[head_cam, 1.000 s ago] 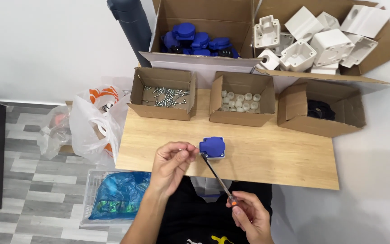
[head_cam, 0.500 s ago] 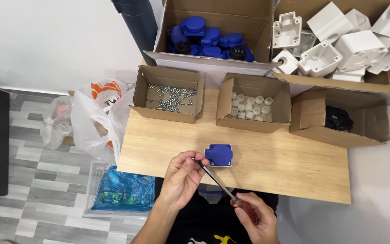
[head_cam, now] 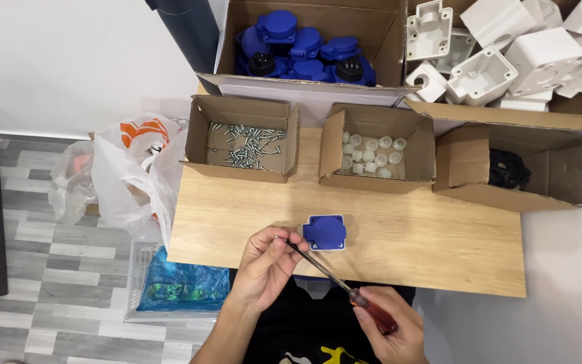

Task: Assembling electrical sockets and mounting boxes using a screwdriver

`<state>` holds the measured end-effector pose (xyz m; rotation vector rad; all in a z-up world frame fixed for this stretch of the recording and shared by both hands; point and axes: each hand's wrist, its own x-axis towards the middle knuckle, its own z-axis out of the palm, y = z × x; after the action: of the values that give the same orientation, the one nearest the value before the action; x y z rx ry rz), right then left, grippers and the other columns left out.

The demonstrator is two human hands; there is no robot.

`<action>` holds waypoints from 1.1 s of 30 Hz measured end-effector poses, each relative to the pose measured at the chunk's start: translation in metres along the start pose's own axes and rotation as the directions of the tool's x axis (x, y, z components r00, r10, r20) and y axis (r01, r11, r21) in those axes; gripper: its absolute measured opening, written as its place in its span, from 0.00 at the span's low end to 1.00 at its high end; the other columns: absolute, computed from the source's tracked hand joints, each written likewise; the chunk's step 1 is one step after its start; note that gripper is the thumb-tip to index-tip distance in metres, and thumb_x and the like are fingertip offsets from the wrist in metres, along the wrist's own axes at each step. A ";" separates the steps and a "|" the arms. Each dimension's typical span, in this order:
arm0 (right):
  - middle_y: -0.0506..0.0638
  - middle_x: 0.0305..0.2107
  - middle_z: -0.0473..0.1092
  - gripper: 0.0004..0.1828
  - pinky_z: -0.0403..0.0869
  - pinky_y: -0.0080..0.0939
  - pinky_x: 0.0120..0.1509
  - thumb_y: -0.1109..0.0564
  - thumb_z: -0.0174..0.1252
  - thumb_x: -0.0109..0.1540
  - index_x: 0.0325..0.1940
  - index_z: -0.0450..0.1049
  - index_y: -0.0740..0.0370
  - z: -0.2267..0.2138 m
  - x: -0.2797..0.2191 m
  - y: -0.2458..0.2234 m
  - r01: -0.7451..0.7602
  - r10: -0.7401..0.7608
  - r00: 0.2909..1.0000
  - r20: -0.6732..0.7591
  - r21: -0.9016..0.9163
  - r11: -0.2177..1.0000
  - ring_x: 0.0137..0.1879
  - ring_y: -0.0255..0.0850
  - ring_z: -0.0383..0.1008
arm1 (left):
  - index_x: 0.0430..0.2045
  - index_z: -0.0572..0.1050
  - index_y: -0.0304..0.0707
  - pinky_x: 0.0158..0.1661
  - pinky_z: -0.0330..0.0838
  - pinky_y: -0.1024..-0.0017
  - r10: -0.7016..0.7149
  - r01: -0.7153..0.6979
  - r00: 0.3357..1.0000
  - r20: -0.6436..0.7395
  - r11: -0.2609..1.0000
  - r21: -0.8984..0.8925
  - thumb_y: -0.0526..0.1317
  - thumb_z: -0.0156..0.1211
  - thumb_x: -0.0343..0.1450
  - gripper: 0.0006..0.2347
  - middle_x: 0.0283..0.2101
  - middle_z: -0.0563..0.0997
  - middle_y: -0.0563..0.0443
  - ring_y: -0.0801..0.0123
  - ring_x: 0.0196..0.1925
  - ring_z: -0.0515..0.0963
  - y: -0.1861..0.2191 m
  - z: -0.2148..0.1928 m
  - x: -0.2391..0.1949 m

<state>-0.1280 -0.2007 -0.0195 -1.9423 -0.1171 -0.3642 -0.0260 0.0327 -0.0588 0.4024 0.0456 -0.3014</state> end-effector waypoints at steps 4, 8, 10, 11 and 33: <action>0.56 0.39 0.83 0.13 0.86 0.25 0.42 0.62 0.71 0.58 0.47 0.82 0.63 -0.001 0.011 -0.015 0.075 -0.081 0.996 -0.045 -0.114 0.991 0.39 0.37 0.89 | 0.44 0.83 0.32 0.55 0.80 0.59 0.016 -0.016 1.000 -0.001 0.996 0.086 0.33 0.64 0.78 0.05 0.44 0.85 0.36 0.49 0.48 0.85 0.005 0.005 -0.002; 0.54 0.37 0.84 0.14 0.84 0.26 0.46 0.61 0.74 0.56 0.45 0.82 0.62 -0.006 0.012 -0.024 0.048 -0.059 0.995 -0.080 -0.136 0.990 0.38 0.36 0.88 | 0.43 0.83 0.31 0.55 0.80 0.58 0.062 -0.064 0.998 0.026 0.992 0.106 0.32 0.65 0.78 0.04 0.43 0.85 0.36 0.48 0.47 0.85 0.006 0.016 -0.004; 0.59 0.34 0.83 0.14 0.87 0.28 0.45 0.66 0.74 0.52 0.40 0.80 0.65 -0.009 0.019 -0.041 -0.055 0.056 0.987 -0.148 0.010 0.998 0.36 0.39 0.89 | 0.42 0.83 0.31 0.52 0.82 0.55 0.108 -0.124 0.988 0.110 0.981 0.152 0.30 0.67 0.76 0.04 0.42 0.86 0.36 0.48 0.45 0.87 0.010 0.026 -0.004; 0.59 0.34 0.83 0.14 0.87 0.28 0.45 0.66 0.74 0.52 0.40 0.80 0.65 -0.011 0.023 -0.048 -0.053 0.054 0.987 -0.152 0.009 0.999 0.36 0.39 0.89 | 0.42 0.83 0.31 0.52 0.82 0.55 0.106 -0.123 0.988 0.114 0.981 0.152 0.30 0.67 0.76 0.04 0.42 0.86 0.36 0.48 0.45 0.87 0.010 0.029 -0.004; 0.72 0.51 0.73 0.21 0.93 0.63 0.59 0.58 0.60 0.68 0.63 0.64 0.59 -0.138 0.060 0.031 0.266 -0.172 0.909 -0.380 0.207 0.942 0.55 0.58 0.83 | 0.55 0.79 0.37 0.65 0.77 0.58 0.438 -0.475 0.778 0.451 -0.060 0.878 0.44 0.69 0.72 0.19 0.58 0.77 0.40 0.55 0.63 0.78 0.021 0.074 0.021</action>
<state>-0.0904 -0.3446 0.0202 -1.5823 -0.1393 -0.8099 -0.0010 0.0164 0.0155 1.7931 -0.3763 0.4725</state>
